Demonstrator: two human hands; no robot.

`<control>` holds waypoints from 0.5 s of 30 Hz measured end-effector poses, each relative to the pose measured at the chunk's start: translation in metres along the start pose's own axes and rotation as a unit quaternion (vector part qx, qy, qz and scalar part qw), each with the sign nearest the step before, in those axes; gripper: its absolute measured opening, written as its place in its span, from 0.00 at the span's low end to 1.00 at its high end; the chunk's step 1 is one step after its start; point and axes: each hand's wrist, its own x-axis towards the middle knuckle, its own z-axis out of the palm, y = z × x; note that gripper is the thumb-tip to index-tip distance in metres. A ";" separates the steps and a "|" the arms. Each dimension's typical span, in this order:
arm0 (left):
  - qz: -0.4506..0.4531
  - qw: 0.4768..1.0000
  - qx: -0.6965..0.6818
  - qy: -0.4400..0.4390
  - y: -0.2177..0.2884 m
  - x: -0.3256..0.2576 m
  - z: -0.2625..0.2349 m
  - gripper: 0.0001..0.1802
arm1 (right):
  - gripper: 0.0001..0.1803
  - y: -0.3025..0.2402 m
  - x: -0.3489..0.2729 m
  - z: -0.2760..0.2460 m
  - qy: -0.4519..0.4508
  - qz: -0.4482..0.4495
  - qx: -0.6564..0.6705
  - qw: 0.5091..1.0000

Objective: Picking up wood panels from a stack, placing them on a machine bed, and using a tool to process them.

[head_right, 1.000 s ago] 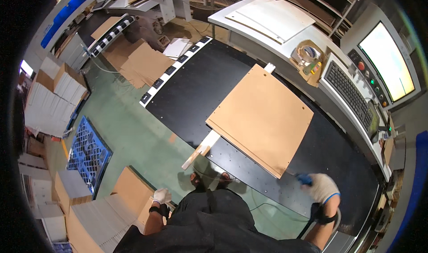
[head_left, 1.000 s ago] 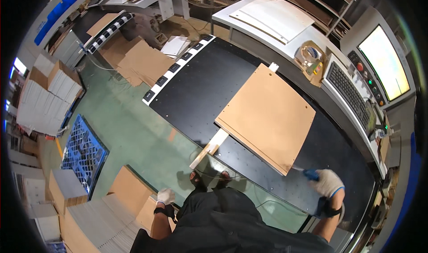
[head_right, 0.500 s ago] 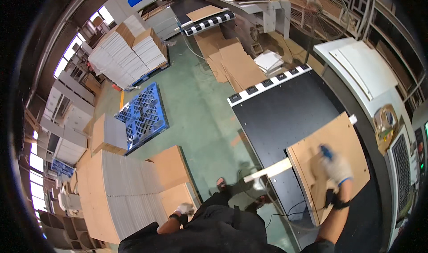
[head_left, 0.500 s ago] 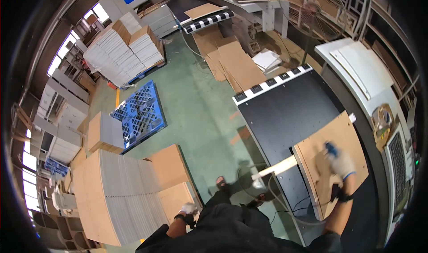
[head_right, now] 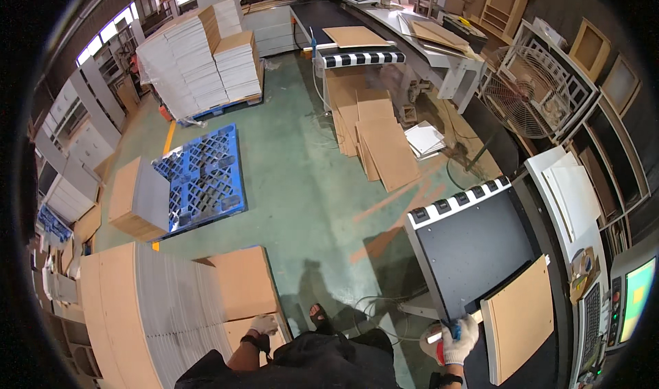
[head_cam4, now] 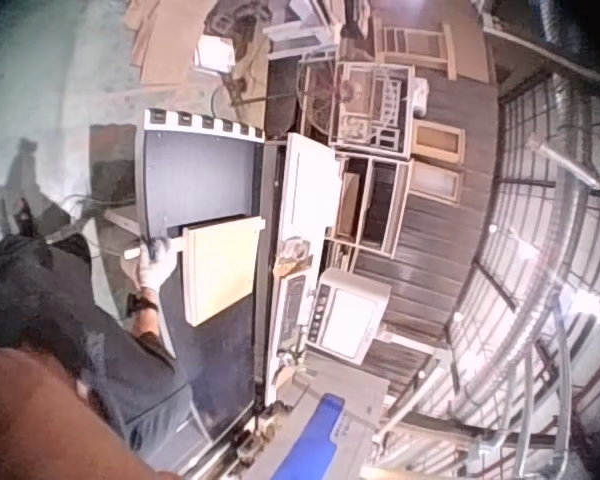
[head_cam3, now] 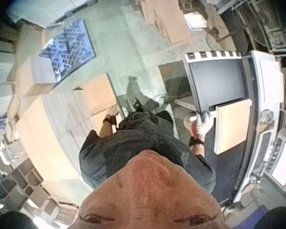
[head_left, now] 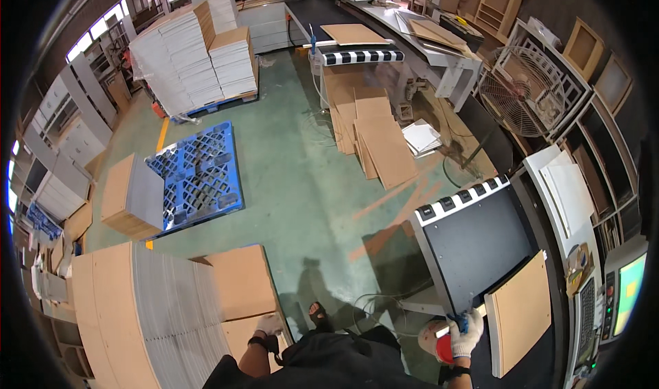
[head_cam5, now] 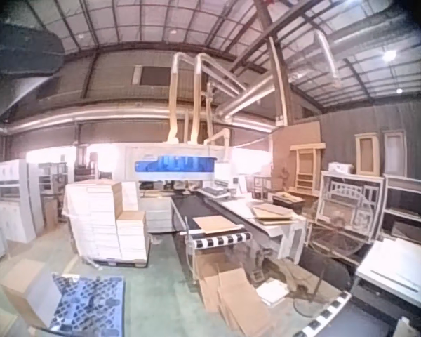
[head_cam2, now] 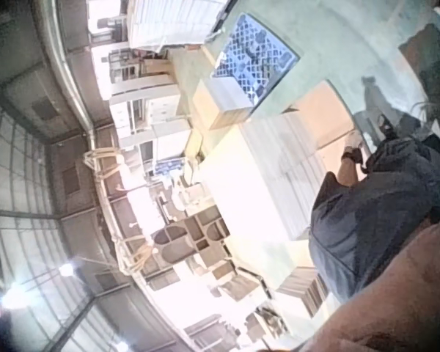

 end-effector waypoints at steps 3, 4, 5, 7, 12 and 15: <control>0.107 0.966 0.131 0.195 0.048 0.042 0.090 0.11 | 0.33 -0.008 -0.032 -0.003 0.082 0.202 0.007 0.976; 0.122 0.912 0.251 0.300 0.055 0.056 0.123 0.10 | 0.30 0.002 -0.055 0.003 0.087 0.217 -0.077 0.969; 0.140 0.829 0.370 0.395 0.070 0.071 0.147 0.09 | 0.21 -0.019 -0.070 0.001 0.117 0.223 -0.041 0.967; 0.206 0.857 0.315 0.351 0.104 0.049 0.058 0.11 | 0.20 -0.060 -0.062 0.010 -0.162 0.290 -0.028 0.943; -0.077 0.993 0.084 0.001 0.163 0.132 0.084 0.15 | 0.20 -0.103 -0.025 0.077 -0.261 0.283 0.005 0.923; 0.039 0.893 0.448 0.028 0.206 0.170 0.081 0.14 | 0.20 -0.126 0.020 0.138 -0.360 0.243 0.042 0.900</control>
